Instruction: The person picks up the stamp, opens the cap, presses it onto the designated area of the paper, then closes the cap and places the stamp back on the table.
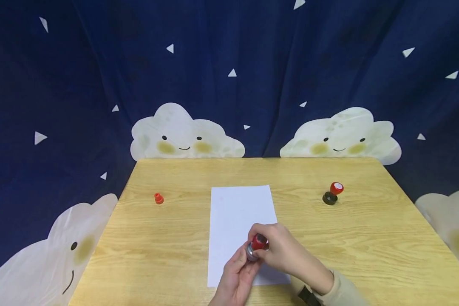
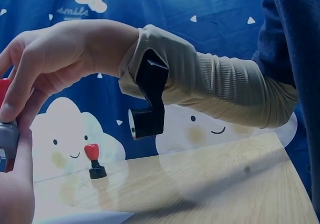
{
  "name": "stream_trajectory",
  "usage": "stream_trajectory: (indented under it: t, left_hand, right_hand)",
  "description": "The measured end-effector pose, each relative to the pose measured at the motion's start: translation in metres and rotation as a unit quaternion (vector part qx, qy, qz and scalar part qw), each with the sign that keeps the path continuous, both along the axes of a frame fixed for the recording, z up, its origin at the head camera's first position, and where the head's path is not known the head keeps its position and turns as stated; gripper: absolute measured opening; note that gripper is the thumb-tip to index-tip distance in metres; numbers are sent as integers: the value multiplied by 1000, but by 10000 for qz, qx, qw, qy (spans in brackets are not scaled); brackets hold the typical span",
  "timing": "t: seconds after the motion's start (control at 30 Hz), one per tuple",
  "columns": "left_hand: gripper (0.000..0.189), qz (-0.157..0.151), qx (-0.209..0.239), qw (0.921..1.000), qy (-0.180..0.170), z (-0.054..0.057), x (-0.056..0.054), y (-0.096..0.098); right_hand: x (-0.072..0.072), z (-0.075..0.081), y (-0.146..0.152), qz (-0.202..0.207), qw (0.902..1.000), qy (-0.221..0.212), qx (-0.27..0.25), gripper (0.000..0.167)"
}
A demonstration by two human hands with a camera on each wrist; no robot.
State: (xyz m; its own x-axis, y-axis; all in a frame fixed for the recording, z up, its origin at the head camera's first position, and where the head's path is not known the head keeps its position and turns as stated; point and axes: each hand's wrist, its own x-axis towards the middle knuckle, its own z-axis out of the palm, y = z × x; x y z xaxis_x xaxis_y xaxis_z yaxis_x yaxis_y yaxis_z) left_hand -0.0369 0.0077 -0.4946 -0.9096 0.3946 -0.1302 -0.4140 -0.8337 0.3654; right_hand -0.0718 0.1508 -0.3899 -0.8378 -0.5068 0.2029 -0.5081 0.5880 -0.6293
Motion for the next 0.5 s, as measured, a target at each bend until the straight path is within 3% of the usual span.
stream_trajectory:
  t: [0.1, 0.27, 0.5]
  left_hand:
    - [55, -93, 144, 9998, 83, 0, 0, -1]
    - [56, -120, 162, 9998, -68, 0, 0, -3]
    - [57, -72, 132, 9996, 223, 1, 0, -4]
  right_hand:
    - [-1, 3, 1, 79, 9999, -127, 2, 36]
    - [1, 5, 1, 218, 9996, 173, 75, 36]
    - [2, 5, -1, 305, 9983, 506, -7, 37]
